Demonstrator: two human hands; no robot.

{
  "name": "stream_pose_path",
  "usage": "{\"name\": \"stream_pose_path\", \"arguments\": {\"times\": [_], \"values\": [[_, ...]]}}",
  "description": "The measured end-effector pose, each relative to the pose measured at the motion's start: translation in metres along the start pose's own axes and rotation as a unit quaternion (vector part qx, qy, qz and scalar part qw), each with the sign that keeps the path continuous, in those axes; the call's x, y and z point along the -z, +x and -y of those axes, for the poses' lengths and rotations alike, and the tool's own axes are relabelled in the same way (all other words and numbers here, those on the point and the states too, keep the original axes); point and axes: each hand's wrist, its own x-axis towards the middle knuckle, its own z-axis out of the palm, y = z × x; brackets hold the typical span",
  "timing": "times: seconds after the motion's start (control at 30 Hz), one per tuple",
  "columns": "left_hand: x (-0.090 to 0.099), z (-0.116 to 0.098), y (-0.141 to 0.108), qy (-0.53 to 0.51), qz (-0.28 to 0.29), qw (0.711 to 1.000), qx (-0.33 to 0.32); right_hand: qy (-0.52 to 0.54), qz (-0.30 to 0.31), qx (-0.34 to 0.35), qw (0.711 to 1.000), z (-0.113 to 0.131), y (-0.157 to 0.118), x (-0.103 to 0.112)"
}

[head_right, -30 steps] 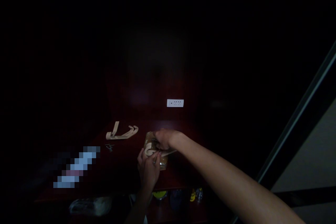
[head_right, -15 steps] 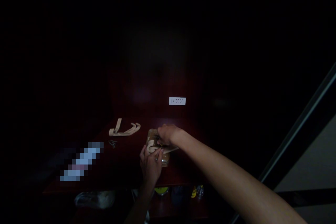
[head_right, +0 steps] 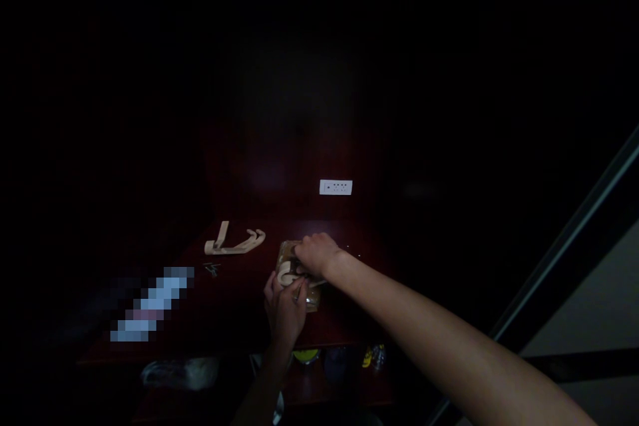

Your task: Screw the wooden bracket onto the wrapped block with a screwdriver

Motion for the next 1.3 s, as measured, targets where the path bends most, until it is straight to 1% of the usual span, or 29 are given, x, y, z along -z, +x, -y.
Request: {"name": "stream_pose_path", "arguments": {"times": [0.2, 0.27, 0.33, 0.5, 0.53, 0.6, 0.7, 0.8, 0.93, 1.0, 1.07, 1.17, 1.3], "values": [[0.000, 0.003, -0.001, 0.004, -0.003, 1.000, -0.006, 0.099, 0.080, -0.001, 0.992, -0.006, -0.004, 0.009], [0.001, 0.003, 0.000, 0.005, -0.004, 1.000, -0.007, 0.105, 0.089, 0.004, 0.990, -0.008, -0.004, 0.011], [0.000, 0.003, 0.000, 0.006, -0.006, 1.000, -0.006, 0.095, 0.083, 0.002, 0.992, -0.008, -0.002, 0.010], [0.001, 0.002, 0.001, 0.006, -0.004, 1.000, -0.009, 0.047, 0.035, -0.037, 0.998, -0.007, 0.003, 0.004], [0.002, 0.002, 0.001, 0.006, -0.004, 1.000, -0.010, 0.048, 0.037, -0.039, 0.997, -0.007, 0.003, 0.003], [0.002, 0.002, 0.001, 0.005, -0.004, 1.000, -0.010, 0.069, 0.060, -0.037, 0.995, -0.008, 0.002, 0.004], [0.003, 0.003, 0.000, 0.005, -0.005, 1.000, -0.013, 0.123, 0.090, -0.014, 0.988, -0.011, 0.000, 0.006], [0.002, 0.003, 0.000, 0.006, -0.004, 1.000, -0.011, 0.130, 0.085, 0.006, 0.988, -0.012, -0.003, 0.006], [0.001, 0.003, 0.001, 0.004, -0.004, 1.000, -0.006, 0.073, 0.055, -0.028, 0.995, -0.009, -0.001, 0.005], [0.001, 0.003, 0.001, 0.004, -0.003, 1.000, -0.004, 0.058, 0.045, -0.029, 0.997, -0.008, 0.000, 0.006], [0.000, 0.003, 0.001, 0.004, -0.002, 1.000, -0.004, 0.068, 0.056, -0.026, 0.996, -0.007, 0.000, 0.008], [0.000, 0.004, 0.001, 0.005, -0.003, 1.000, -0.006, 0.105, 0.093, -0.012, 0.990, -0.007, -0.002, 0.011], [0.000, 0.004, 0.001, 0.005, -0.008, 1.000, -0.010, 0.119, 0.093, 0.012, 0.988, -0.009, -0.005, 0.012]]}}
